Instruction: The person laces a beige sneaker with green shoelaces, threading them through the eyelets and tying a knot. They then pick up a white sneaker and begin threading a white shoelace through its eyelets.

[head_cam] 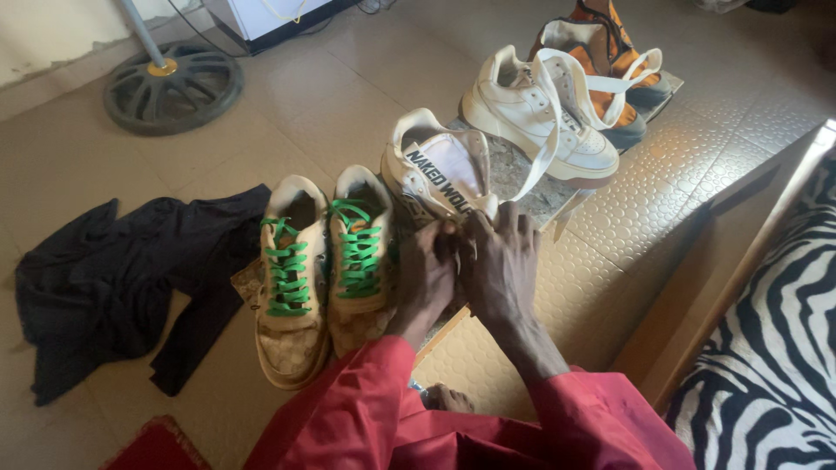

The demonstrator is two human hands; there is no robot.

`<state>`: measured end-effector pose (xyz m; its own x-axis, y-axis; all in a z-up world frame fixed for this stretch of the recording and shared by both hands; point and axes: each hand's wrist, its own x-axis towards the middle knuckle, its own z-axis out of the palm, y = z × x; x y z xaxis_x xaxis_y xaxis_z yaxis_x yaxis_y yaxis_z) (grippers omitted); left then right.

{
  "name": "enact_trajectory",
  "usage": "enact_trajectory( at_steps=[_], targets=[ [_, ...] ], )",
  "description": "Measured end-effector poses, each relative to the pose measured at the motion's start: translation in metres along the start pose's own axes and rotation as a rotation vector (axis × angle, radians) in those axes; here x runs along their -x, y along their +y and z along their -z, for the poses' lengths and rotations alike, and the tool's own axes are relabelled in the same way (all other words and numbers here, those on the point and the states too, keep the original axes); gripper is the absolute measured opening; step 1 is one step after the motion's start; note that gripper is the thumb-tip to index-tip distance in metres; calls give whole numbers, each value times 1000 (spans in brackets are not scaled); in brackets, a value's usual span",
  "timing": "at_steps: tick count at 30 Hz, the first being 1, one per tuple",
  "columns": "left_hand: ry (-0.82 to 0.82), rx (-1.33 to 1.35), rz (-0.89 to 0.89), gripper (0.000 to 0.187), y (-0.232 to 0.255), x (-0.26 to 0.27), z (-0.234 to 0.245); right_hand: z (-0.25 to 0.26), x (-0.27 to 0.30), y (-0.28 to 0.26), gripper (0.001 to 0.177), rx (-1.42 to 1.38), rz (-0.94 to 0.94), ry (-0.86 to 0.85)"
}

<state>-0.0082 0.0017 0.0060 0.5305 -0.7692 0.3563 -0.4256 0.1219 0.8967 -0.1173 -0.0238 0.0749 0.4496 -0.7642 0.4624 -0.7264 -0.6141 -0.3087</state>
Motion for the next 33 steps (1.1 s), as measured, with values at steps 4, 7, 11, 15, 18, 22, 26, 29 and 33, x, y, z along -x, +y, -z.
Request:
enact_trajectory(
  at_steps=[4, 7, 11, 15, 18, 22, 26, 29, 33],
  targets=[
    [58, 3, 102, 16, 11, 1, 4, 0, -3, -4, 19, -1, -48, -1],
    [76, -349, 160, 18, 21, -2, 14, -1, -3, -6, 17, 9, -84, 4],
    [-11, -426, 288, 31, 43, 4, 41, 0, -3, -9, 18, 10, -113, 16],
    [-116, -317, 404, 39, 67, 20, 78, 4, -3, -10, 36, -59, -77, 98],
    [-119, -315, 416, 46, 81, 24, 89, 6, -1, -7, 47, -157, -250, 33],
    [-81, -167, 494, 39, 97, 26, 95, 5, 1, -2, 47, -159, -234, 50],
    [-104, -116, 536, 35, 106, 27, 103, 4, 5, 4, 42, -139, -233, 28],
    [-101, -79, 512, 39, 112, 25, 109, 1, 7, 6, 44, -118, -220, 28],
    [-28, -48, 437, 37, 124, 31, 133, 1, 7, 11, 38, -139, -231, 18]
  ],
)
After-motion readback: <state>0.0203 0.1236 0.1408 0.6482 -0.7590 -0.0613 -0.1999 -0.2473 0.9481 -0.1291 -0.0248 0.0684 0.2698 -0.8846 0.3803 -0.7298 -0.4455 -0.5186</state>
